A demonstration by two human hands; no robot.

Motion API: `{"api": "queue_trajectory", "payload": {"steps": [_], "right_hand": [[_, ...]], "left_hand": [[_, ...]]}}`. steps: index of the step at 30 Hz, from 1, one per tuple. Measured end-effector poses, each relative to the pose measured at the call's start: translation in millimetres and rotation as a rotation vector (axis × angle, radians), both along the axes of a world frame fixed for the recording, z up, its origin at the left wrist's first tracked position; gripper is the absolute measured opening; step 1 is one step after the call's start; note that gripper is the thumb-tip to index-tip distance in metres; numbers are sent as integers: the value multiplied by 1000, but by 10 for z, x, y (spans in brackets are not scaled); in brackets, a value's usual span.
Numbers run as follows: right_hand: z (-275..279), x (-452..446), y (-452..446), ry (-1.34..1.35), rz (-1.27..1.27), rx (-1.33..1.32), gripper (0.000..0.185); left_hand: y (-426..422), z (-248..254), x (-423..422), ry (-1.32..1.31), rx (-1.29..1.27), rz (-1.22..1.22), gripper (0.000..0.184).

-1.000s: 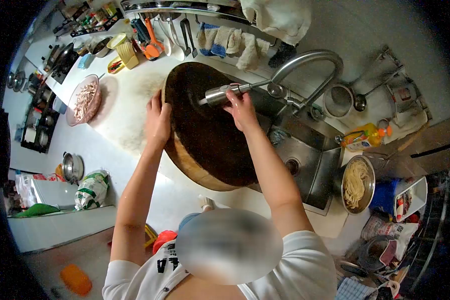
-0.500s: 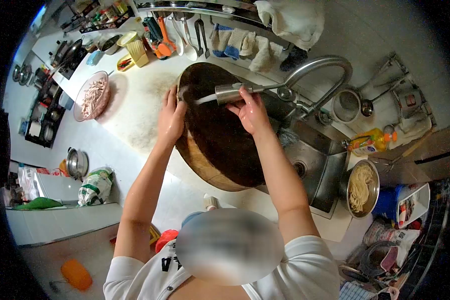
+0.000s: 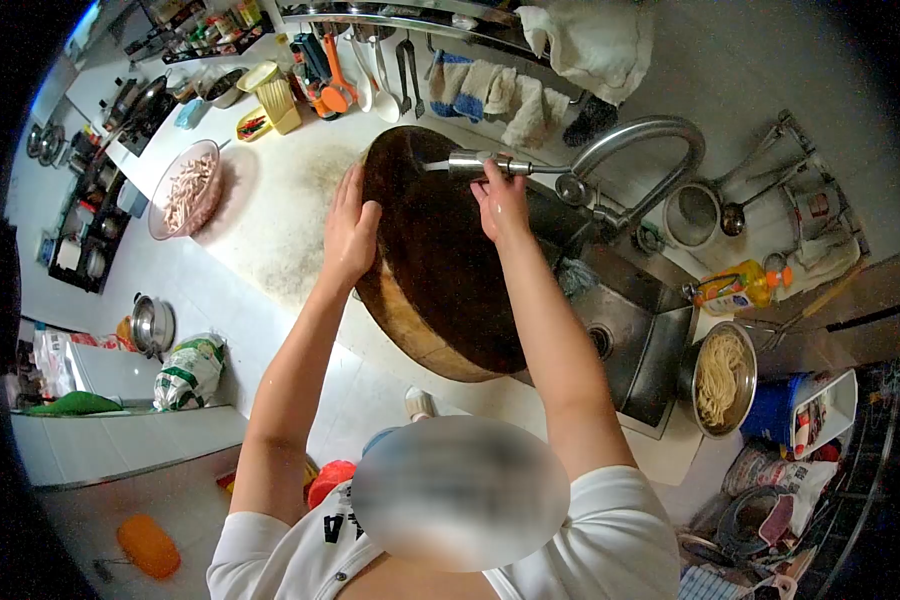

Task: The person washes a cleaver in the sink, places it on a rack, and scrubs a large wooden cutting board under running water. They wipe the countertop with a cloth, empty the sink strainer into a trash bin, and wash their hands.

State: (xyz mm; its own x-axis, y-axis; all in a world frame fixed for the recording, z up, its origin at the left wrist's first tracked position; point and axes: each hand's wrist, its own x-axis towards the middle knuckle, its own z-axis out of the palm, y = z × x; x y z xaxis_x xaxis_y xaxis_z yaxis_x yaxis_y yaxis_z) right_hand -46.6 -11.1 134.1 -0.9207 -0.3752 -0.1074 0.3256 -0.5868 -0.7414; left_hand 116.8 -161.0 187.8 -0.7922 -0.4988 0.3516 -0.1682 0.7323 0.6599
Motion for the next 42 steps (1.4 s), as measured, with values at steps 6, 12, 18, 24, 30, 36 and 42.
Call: {"api": "queue_trajectory", "payload": {"steps": [6,12,18,24,30,36,42], "right_hand": [[-36,-43,81,21,-28,212,45],[83,143,201,47,108,132,43],[267,335,475,43,259,214,41],[362,411,700,37,342,411,39],[388,397,888,61,426,485,39],[461,391,825,63,439,438,35],[485,382,772,21,454,330,32]], "left_hand": [[5,0,-14,3,-14,9,58],[14,9,-14,8,3,3,58],[17,12,-24,36,10,-5,58],[-11,-15,-41,70,13,-24,58],[7,0,-33,59,15,-16,58],[15,14,-34,57,-6,-12,57],[32,38,-27,39,7,4,58]]}}
